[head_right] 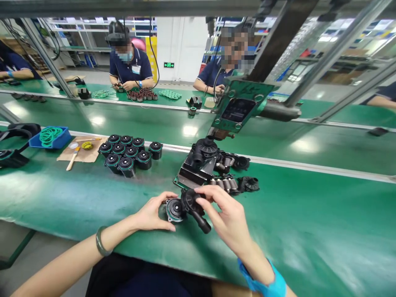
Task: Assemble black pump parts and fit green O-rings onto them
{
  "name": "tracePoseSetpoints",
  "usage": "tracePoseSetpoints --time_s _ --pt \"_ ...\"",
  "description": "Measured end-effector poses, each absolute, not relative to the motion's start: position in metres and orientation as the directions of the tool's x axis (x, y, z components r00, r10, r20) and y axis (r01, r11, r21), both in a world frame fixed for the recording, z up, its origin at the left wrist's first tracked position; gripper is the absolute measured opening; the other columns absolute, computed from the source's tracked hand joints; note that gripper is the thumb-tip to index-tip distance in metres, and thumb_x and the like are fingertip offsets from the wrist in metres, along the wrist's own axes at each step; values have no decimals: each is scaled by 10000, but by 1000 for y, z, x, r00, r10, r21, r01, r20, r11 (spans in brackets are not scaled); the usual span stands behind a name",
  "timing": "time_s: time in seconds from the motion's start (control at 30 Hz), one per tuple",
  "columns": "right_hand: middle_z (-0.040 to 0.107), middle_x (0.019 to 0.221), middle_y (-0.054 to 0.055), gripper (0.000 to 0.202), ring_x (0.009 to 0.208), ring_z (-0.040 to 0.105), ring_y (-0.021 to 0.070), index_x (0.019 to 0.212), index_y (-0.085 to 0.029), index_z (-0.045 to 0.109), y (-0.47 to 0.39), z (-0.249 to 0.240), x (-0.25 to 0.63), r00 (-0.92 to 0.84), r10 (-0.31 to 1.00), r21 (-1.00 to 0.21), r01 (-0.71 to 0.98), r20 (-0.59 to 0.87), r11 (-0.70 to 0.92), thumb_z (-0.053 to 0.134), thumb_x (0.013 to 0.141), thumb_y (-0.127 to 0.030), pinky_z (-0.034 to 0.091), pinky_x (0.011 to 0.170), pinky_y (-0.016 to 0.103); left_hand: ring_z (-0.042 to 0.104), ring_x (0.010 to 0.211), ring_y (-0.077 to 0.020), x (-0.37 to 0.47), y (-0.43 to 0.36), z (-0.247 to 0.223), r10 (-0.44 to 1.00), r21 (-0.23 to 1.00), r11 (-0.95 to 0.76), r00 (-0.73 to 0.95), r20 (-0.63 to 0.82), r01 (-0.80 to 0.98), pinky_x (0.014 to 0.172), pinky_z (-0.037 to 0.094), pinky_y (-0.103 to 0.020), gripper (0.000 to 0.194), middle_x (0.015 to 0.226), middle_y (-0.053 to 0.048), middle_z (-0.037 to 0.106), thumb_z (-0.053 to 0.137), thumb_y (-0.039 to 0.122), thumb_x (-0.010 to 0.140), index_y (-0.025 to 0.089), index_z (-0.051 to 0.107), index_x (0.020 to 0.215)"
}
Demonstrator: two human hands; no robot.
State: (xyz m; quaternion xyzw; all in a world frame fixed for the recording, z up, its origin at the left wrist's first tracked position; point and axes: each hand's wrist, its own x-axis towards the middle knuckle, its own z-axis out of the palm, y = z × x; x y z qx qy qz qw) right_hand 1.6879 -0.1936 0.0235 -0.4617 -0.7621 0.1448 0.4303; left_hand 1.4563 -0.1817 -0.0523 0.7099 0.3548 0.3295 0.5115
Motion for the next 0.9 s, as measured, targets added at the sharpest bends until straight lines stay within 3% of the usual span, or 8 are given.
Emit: tracePoseSetpoints --time_s 0.1,0.23,0.37,0.63,0.9 --pt "704 894 33 97 811 671 179 971 -245 660 -196 15 1682 -263 796 -562 590 545 580 592 902 -258 553 738 294 640 1010 -248 1459 -184 -52 868 954 -213 489 86 209 913 491 -370 743 1115 -65 661 896 381 537 204 518 1152" --pt "686 910 43 131 816 671 168 1020 -235 647 -199 8 1671 -355 762 -533 555 542 638 593 904 -211 557 713 266 637 920 -225 1461 -185 -55 886 937 -205 460 56 281 833 497 -332 675 1022 -33 662 887 378 548 210 513 1084" --pt "667 952 59 175 859 673 160 1070 -224 636 -200 4 1662 -456 717 -485 531 527 695 581 911 -176 560 738 242 634 884 -210 1462 -186 -55 885 949 -190 463 55 251 796 489 -307 648 965 -13 666 879 343 558 208 514 1076" --pt "653 980 79 195 884 659 136 1107 -195 607 -198 1 1660 -550 645 -417 494 530 763 491 957 -152 553 773 214 641 895 -212 1461 -187 -57 886 951 -190 461 60 242 804 496 -307 646 987 -16 672 876 388 567 218 515 1075" --pt "661 959 77 181 858 671 136 1084 -184 619 -199 -1 1653 -521 664 -375 558 536 740 482 966 -184 557 747 208 655 916 -218 1461 -189 -58 887 927 -229 456 72 299 827 520 -324 654 1020 -24 677 866 385 598 225 523 1130"
